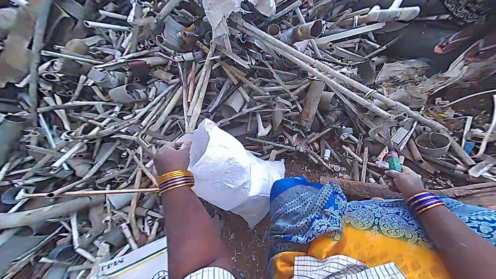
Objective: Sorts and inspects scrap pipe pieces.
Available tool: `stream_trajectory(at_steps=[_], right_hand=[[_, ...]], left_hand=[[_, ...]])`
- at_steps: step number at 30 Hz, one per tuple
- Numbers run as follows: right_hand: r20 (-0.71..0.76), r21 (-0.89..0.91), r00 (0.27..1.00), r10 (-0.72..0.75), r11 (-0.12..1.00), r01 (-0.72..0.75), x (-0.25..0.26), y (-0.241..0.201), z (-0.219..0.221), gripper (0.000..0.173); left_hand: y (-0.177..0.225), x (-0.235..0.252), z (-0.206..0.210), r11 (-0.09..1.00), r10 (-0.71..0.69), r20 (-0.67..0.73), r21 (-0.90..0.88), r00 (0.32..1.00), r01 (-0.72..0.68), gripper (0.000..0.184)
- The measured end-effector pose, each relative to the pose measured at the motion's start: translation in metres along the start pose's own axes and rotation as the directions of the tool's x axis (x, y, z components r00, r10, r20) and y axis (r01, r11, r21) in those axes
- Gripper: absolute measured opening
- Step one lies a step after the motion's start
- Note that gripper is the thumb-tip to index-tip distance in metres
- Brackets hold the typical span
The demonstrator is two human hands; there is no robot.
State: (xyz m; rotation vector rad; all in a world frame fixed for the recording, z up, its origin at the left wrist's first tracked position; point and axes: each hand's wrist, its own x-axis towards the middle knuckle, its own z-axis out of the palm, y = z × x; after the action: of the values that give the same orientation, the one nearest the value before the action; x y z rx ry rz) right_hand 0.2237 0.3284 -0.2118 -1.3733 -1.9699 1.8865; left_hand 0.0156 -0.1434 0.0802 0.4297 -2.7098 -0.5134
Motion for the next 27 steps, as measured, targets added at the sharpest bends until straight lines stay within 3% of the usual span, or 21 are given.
stream_trajectory(at_steps=[3, 6, 8, 10, 12, 14, 16, 19, 21, 23, 27], right_hand=[[-0.018, 0.04, 1.0, 0.019, 0.999, -0.019, 0.005, -0.004, -0.001, 0.036], [-0.081, 0.145, 0.995, 0.051, 0.989, -0.039, 0.013, -0.004, -0.003, 0.035], [-0.115, 0.204, 0.991, 0.065, 0.978, -0.04, 0.022, -0.007, -0.004, 0.036], [-0.146, 0.263, 0.987, 0.075, 0.964, -0.034, 0.025, -0.009, -0.004, 0.034], [-0.157, 0.308, 0.984, 0.085, 0.951, -0.034, 0.029, -0.01, -0.005, 0.032], [-0.163, 0.345, 0.979, 0.119, 0.937, -0.057, 0.034, -0.011, -0.006, 0.031], [-0.16, 0.358, 0.976, 0.15, 0.93, -0.085, 0.04, -0.012, -0.006, 0.029], [-0.14, 0.375, 0.972, 0.191, 0.918, -0.126, 0.047, -0.018, -0.008, 0.031], [-0.123, 0.396, 0.968, 0.217, 0.906, -0.153, 0.052, -0.02, -0.008, 0.032], [-0.095, 0.402, 0.966, 0.241, 0.897, -0.184, 0.055, -0.019, -0.008, 0.029], [-0.065, 0.406, 0.957, 0.282, 0.884, -0.233, 0.059, -0.014, -0.006, 0.029]], left_hand=[[0.042, -0.031, 0.021, 0.965, 0.219, -0.14, -0.116, 0.966, -0.236, 0.05], [0.092, -0.057, 0.074, 0.825, 0.492, -0.117, -0.255, 0.863, -0.505, 0.052], [0.138, -0.084, 0.116, 0.758, 0.627, 0.063, -0.277, 0.776, -0.59, 0.047], [0.186, -0.114, 0.166, 0.744, 0.664, 0.377, -0.248, 0.646, -0.62, 0.04], [0.225, -0.138, 0.23, 0.729, 0.582, 0.677, -0.19, 0.451, -0.657, 0.04], [0.251, -0.162, 0.299, 0.696, 0.472, 0.842, -0.173, 0.263, -0.697, 0.043], [0.262, -0.188, 0.365, 0.659, 0.375, 0.916, -0.158, 0.14, -0.735, 0.042], [0.251, -0.227, 0.459, 0.637, 0.237, 0.971, -0.145, 0.014, -0.757, 0.045], [0.226, -0.251, 0.506, 0.598, 0.142, 0.989, -0.111, -0.031, -0.793, 0.047], [0.204, -0.272, 0.528, 0.579, 0.028, 0.999, -0.04, -0.03, -0.814, 0.054], [0.174, -0.292, 0.549, 0.668, 0.0, 0.999, 0.038, 0.05, -0.743, 0.066]])
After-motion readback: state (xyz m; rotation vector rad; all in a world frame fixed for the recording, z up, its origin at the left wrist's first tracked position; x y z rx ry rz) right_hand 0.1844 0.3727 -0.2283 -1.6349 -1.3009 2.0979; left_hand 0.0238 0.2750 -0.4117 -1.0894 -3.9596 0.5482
